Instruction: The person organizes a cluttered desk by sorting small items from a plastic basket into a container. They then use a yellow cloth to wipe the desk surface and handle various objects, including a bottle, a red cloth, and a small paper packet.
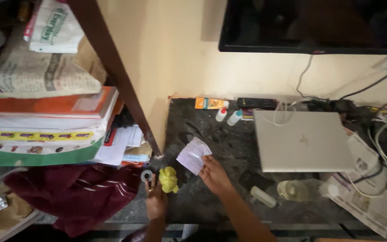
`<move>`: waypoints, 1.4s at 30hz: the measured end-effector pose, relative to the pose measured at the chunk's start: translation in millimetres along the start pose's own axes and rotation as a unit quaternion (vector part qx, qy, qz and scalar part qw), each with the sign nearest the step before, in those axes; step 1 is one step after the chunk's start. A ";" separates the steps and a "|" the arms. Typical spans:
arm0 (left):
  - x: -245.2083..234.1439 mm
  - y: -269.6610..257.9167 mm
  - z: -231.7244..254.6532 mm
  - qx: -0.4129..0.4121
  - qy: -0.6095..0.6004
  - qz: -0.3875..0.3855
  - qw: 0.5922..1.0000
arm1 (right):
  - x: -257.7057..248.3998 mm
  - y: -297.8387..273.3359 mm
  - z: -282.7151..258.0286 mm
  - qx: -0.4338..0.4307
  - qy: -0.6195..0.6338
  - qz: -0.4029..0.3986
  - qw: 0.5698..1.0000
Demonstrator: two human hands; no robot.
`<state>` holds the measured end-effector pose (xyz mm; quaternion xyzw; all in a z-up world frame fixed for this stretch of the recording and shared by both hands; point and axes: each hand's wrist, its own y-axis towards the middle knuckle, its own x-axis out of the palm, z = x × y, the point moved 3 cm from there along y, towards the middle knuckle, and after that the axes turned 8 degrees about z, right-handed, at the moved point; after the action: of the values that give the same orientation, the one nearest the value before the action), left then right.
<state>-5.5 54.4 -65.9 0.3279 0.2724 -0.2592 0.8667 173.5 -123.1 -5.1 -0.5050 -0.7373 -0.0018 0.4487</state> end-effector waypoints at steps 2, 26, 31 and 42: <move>-1.3 3.4 -0.5 0.006 0.018 -0.007 1.000 | 20.7 -25.2 -20.9 -0.015 0.009 -0.030 0.999; -87.9 38.0 137.4 -0.407 -0.629 -0.152 0.645 | 94.6 -162.3 -98.4 -0.020 -0.060 -0.136 0.989; -113.7 54.6 182.1 -0.415 -0.610 -0.207 0.643 | 107.6 -176.7 -121.2 -0.062 -0.152 -0.087 0.983; -145.3 81.2 213.4 -0.384 -0.677 -0.240 0.580 | 106.8 -187.9 -142.2 -0.103 -0.197 -0.085 0.971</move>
<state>5.8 -4.9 198.0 -0.3833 -0.2508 -0.4761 0.7507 117.8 -200.6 235.4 -0.4744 -0.8471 -0.0162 0.2389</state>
